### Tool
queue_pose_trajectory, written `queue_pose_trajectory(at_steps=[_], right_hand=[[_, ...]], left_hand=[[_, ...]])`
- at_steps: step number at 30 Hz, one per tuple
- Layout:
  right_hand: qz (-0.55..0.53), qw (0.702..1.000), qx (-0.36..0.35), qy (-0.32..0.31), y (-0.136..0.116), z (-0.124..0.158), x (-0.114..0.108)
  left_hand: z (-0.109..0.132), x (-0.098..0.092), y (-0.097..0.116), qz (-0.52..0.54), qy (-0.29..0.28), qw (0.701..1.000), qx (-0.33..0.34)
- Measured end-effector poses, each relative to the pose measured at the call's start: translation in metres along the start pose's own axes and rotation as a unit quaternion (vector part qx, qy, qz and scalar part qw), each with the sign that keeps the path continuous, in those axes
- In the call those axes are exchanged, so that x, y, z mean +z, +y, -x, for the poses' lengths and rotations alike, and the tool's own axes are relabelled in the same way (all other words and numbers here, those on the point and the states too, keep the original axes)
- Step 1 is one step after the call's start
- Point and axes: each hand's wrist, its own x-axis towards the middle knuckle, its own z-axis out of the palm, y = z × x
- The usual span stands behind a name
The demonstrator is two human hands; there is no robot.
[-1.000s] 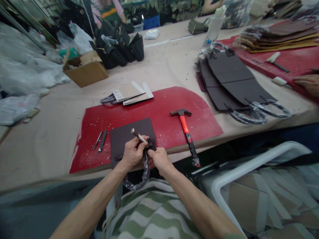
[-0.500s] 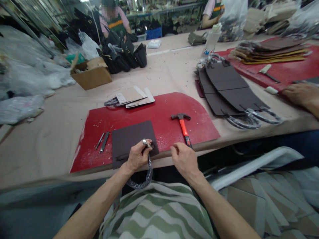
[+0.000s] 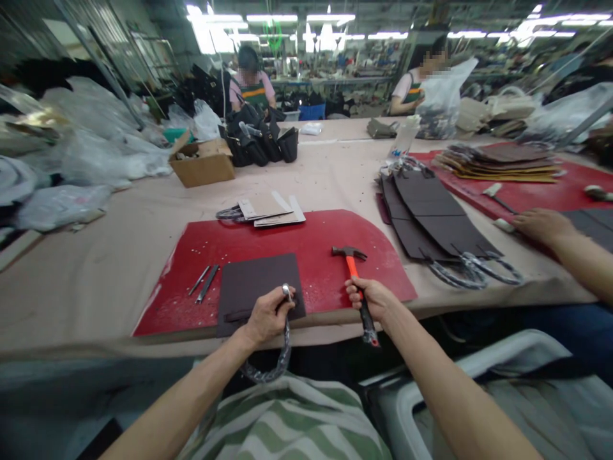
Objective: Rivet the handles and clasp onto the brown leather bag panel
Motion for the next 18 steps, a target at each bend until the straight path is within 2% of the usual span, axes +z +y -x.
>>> queue_pose_trajectory(at_steps=[3,5,6,8,10,13,15,18], right_hand=[[-0.021,0.999,-0.012,0.024,-0.019,0.018,0.01],[-0.003,0.996,-0.066,0.052,-0.033,0.044,0.014],[0.03,0.989,-0.122,0.074,-0.04,0.059,0.016],[0.133,0.95,-0.25,0.13,-0.051,0.087,0.016],[0.253,0.891,-0.34,0.166,-0.054,0.106,0.016],[0.413,0.829,-0.357,0.119,-0.048,0.116,0.015],[0.446,0.814,-0.355,0.108,-0.042,0.117,0.015],[0.382,0.81,-0.397,0.199,-0.037,0.118,0.018]], left_hand=[[0.0,0.0,-0.001,0.002,0.002,1.0,0.003],[0.0,0.0,-0.001,0.003,0.0,1.0,0.001],[0.0,-0.001,0.0,0.002,0.0,1.0,0.0],[0.0,-0.001,0.0,0.001,0.003,1.0,0.001],[0.0,-0.001,0.001,0.002,0.006,1.0,0.004],[0.0,0.0,0.001,-0.003,0.006,1.0,0.001],[0.001,0.001,0.0,-0.007,0.009,1.0,-0.008],[0.002,0.001,-0.001,-0.004,0.009,1.0,-0.015]])
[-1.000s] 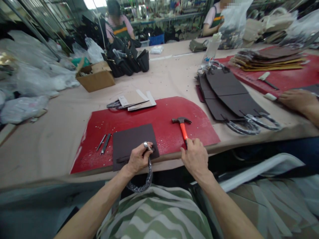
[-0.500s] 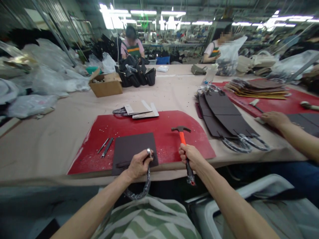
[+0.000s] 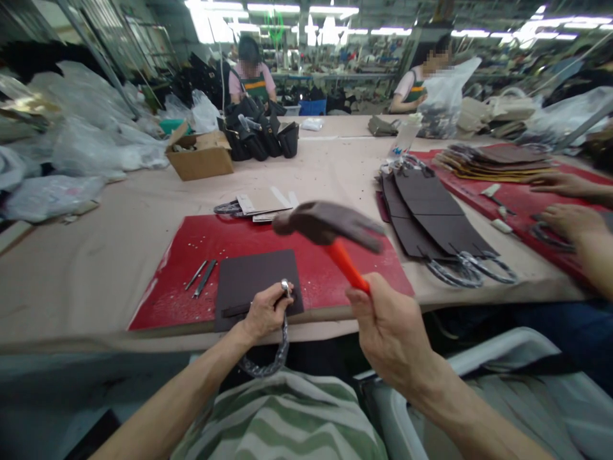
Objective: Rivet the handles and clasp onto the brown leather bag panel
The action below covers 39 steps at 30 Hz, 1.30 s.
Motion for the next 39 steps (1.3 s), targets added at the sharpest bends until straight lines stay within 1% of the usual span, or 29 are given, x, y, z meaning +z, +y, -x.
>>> queue_pose_trajectory(at_steps=[1,2,5,6,9,11,13,14,16,17,19,21,22,23,24,25,27,28,30,32,33,34,36,38,39], right_hand=[[-0.003,1.0,0.002,0.014,0.0,0.002,0.001],[0.003,1.0,0.0,-0.005,0.0,0.003,0.001],[0.036,0.988,0.003,-0.147,0.003,0.005,0.0],[0.034,0.985,0.018,-0.167,0.006,0.004,0.0],[-0.035,0.982,0.089,-0.164,0.022,-0.002,0.006],[-0.099,0.968,0.146,-0.18,0.04,-0.009,0.02],[-0.14,0.944,0.214,-0.207,0.061,-0.018,0.042],[-0.135,0.936,0.244,-0.214,0.071,-0.023,0.054],[-0.058,0.938,0.272,-0.208,0.085,-0.032,0.076],[-0.001,0.947,0.261,-0.189,0.089,-0.034,0.085],[0.102,0.968,0.192,-0.125,0.086,-0.034,0.097],[0.136,0.983,0.11,-0.057,0.074,-0.026,0.107],[0.126,0.988,0.08,-0.041,0.065,-0.019,0.111],[0.104,0.991,0.065,-0.047,0.054,-0.012,0.116],[0.073,0.993,0.067,-0.071,0.043,-0.003,0.122],[0.041,0.99,0.083,-0.107,0.032,0.005,0.128],[-0.014,0.971,0.144,-0.188,0.012,0.02,0.14],[-0.037,0.959,0.179,-0.218,0.003,0.025,0.145],[-0.096,0.938,0.233,-0.238,-0.009,0.031,0.154],[-0.201,0.912,0.269,-0.236,-0.016,0.033,0.161],[-0.263,0.891,0.289,-0.232,-0.017,0.033,0.164],[-0.32,0.863,0.315,-0.23,-0.018,0.034,0.168],[-0.402,0.802,0.38,-0.226,-0.019,0.034,0.173],[-0.45,0.752,0.428,-0.221,-0.021,0.035,0.176],[-0.475,0.731,0.436,-0.226,-0.022,0.035,0.176]], left_hand=[[0.0,0.0,0.0,0.001,-0.003,1.0,-0.001],[0.0,0.0,0.001,-0.001,-0.005,1.0,-0.003],[-0.001,-0.001,0.002,-0.003,-0.013,1.0,-0.014],[-0.002,-0.002,0.002,-0.002,-0.014,1.0,-0.017],[-0.002,-0.002,0.002,0.007,-0.014,1.0,-0.018],[-0.002,-0.002,0.002,0.011,-0.016,1.0,-0.018],[-0.003,-0.002,0.002,0.016,-0.019,1.0,-0.014],[-0.003,-0.002,0.002,0.018,-0.019,1.0,-0.012],[-0.004,-0.003,0.002,0.02,-0.019,1.0,-0.012],[-0.004,-0.003,0.002,0.02,-0.019,1.0,-0.013],[-0.004,-0.004,0.004,0.02,-0.016,1.0,-0.017],[-0.005,-0.005,0.005,0.019,-0.016,0.999,-0.022],[-0.004,-0.005,0.006,0.018,-0.016,0.999,-0.024],[-0.004,-0.005,0.007,0.018,-0.017,0.999,-0.026],[-0.004,-0.006,0.008,0.019,-0.018,0.999,-0.028],[-0.004,-0.005,0.008,0.021,-0.019,0.999,-0.033],[-0.004,-0.004,0.009,0.034,-0.022,0.998,-0.05],[-0.004,-0.003,0.009,0.048,-0.021,0.996,-0.067],[-0.007,-0.003,0.009,0.092,-0.004,0.988,-0.124],[-0.013,-0.009,0.006,0.162,0.039,0.965,-0.203],[-0.017,-0.014,0.004,0.2,0.067,0.947,-0.241],[-0.021,-0.022,0.0,0.234,0.096,0.929,-0.271],[-0.03,-0.041,-0.01,0.268,0.152,0.902,-0.301],[-0.037,-0.065,-0.023,0.248,0.196,0.898,-0.306],[-0.039,-0.078,-0.031,0.227,0.213,0.899,-0.307]])
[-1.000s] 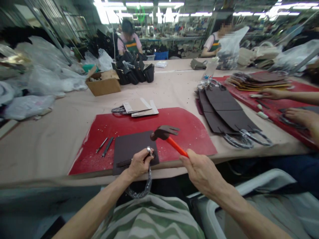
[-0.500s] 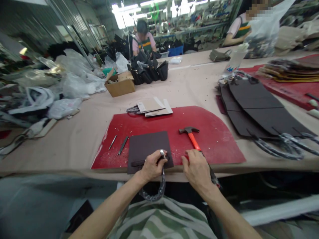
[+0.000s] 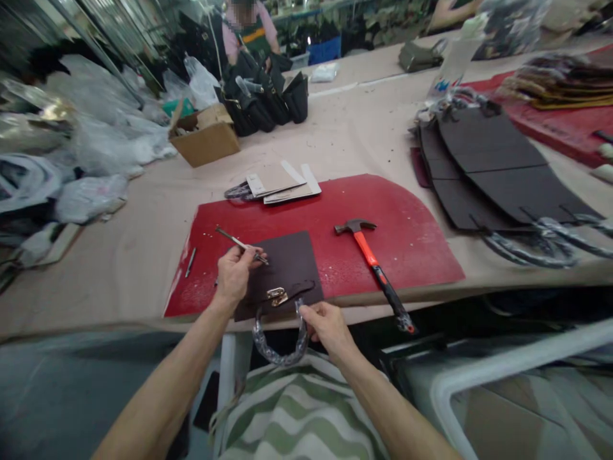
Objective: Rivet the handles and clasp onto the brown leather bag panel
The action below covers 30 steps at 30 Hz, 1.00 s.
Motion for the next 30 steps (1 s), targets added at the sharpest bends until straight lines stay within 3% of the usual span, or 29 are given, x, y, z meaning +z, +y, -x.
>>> queue_pose_trajectory(at_steps=[4,6,8,10,13,16,22,30], right_hand=[[-0.063,0.994,0.009,-0.085,-0.002,0.004,0.008],[-0.062,0.996,0.008,-0.069,-0.002,0.005,0.009],[-0.049,0.998,0.005,-0.046,0.0,0.003,0.006],[-0.039,0.998,0.01,-0.041,0.002,-0.002,0.003],[-0.03,0.999,0.018,-0.041,0.005,-0.01,-0.001],[-0.024,0.999,0.024,-0.026,0.004,-0.011,0.001],[-0.036,0.999,0.028,-0.007,0.0,-0.006,0.007],[-0.032,0.999,0.036,-0.01,0.007,-0.008,0.002]], left_hand=[[-0.03,-0.056,0.008,-0.147,0.069,0.987,0.018],[-0.041,-0.088,0.014,-0.312,0.1,0.945,0.015],[-0.052,-0.122,0.022,-0.452,0.133,0.882,0.004],[-0.062,-0.154,0.03,-0.519,0.168,0.838,-0.013],[-0.074,-0.189,0.033,-0.559,0.194,0.804,-0.049],[-0.082,-0.202,0.022,-0.578,0.17,0.793,-0.088],[-0.085,-0.199,-0.005,-0.607,0.147,0.773,-0.109],[-0.088,-0.228,-0.006,-0.627,0.158,0.752,-0.129]])
